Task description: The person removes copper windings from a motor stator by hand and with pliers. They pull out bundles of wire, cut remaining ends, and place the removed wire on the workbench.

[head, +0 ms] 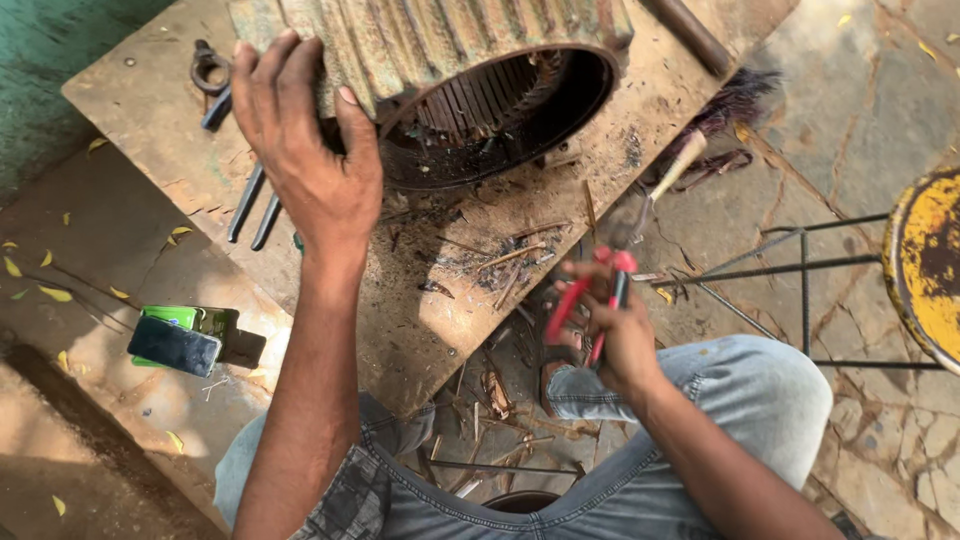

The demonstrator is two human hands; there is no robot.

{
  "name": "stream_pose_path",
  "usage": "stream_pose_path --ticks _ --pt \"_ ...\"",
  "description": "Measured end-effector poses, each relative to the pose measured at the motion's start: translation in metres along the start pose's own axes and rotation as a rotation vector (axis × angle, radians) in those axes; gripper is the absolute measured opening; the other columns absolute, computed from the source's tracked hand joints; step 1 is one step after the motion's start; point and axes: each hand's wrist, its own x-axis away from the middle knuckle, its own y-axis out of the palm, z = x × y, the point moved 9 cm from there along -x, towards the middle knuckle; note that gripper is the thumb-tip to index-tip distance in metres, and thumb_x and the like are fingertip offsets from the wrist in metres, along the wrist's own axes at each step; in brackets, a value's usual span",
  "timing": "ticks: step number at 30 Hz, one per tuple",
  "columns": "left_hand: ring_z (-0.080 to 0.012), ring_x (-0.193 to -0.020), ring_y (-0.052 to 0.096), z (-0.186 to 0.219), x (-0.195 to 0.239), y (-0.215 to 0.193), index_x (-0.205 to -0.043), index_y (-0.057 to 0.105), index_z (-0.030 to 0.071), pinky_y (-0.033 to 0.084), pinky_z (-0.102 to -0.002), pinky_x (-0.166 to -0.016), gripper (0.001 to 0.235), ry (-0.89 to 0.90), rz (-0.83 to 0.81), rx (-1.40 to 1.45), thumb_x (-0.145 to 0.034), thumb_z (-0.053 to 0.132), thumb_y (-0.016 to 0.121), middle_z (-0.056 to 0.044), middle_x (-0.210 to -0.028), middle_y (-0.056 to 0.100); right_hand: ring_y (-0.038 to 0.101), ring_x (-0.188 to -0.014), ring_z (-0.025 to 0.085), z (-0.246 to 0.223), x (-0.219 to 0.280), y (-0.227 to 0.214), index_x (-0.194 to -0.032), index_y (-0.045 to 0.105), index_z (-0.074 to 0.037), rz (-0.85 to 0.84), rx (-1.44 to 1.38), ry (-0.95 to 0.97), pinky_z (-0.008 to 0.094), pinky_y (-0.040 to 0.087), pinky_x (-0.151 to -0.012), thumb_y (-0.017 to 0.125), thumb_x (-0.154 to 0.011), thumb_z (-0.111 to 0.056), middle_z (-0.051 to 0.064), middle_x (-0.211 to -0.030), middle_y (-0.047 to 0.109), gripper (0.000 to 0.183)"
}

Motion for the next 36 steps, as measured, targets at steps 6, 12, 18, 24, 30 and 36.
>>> stream_pose_path --ticks 6,12,18,24,30,36 --pt "-0.038 -0.155 0.034 -0.001 -0.006 0.005 -0.144 0.06 0.008 0.025 -0.062 -0.133 0.045 0.015 -0.001 0.004 -0.111 0.037 0.052 -0.014 -0.153 0.056 0.066 -0.124 0.041 -0.042 -0.014 0.08 -0.126 0.054 -0.001 -0.403 0.007 0.273 0.05 0.048 -0.114 0.046 -0.053 0.002 0.025 -0.133 0.065 0.074" --pt "-0.0382 -0.155 0.032 0.004 -0.004 0.0 -0.143 0.061 0.006 0.024 -0.061 -0.133 0.047 0.009 -0.014 0.021 -0.111 0.038 0.049 -0.015 -0.153 0.055 0.062 -0.119 0.045 -0.032 -0.064 0.106 -0.124 0.054 0.0 -0.604 -0.2 0.411 0.062 0.045 -0.107 0.051 -0.049 -0.002 0.028 -0.131 0.061 0.075" --pt "-0.0381 -0.156 0.03 0.009 -0.002 -0.001 -0.144 0.061 0.005 0.025 -0.061 -0.134 0.047 0.01 -0.028 0.029 -0.113 0.037 0.049 -0.015 -0.152 0.055 0.064 -0.111 0.045 -0.021 -0.076 0.102 -0.111 0.049 -0.002 -0.606 -0.243 0.393 0.071 0.052 -0.102 0.051 -0.05 0.003 0.022 -0.117 0.061 0.061" --pt "-0.0391 -0.157 0.03 0.015 -0.004 -0.007 -0.145 0.061 0.004 0.026 -0.059 -0.133 0.043 0.004 -0.04 0.036 -0.114 0.032 0.052 -0.015 -0.153 0.055 0.066 -0.109 0.045 -0.026 -0.069 0.104 -0.124 0.051 -0.003 -0.541 -0.231 0.45 0.066 0.052 -0.096 0.049 -0.046 0.003 0.028 -0.127 0.061 0.079" --pt "-0.0396 -0.156 0.031 0.016 -0.002 -0.008 -0.145 0.061 0.003 0.026 -0.06 -0.133 0.042 0.009 -0.043 0.031 -0.113 0.03 0.053 -0.016 -0.152 0.055 0.066 -0.106 0.047 -0.028 -0.074 0.106 -0.125 0.051 0.0 -0.543 -0.23 0.433 0.062 0.056 -0.093 0.048 -0.047 0.004 0.032 -0.13 0.061 0.079" --pt "-0.0391 -0.154 0.033 0.022 -0.012 -0.009 -0.143 0.061 0.002 0.024 -0.059 -0.132 0.042 0.014 -0.035 -0.002 -0.112 0.029 0.054 -0.016 -0.15 0.056 0.061 -0.083 0.031 0.002 -0.081 0.089 -0.107 0.047 -0.007 -0.66 -0.503 0.462 0.045 0.053 -0.071 0.049 -0.062 0.01 0.018 -0.105 0.058 0.048"
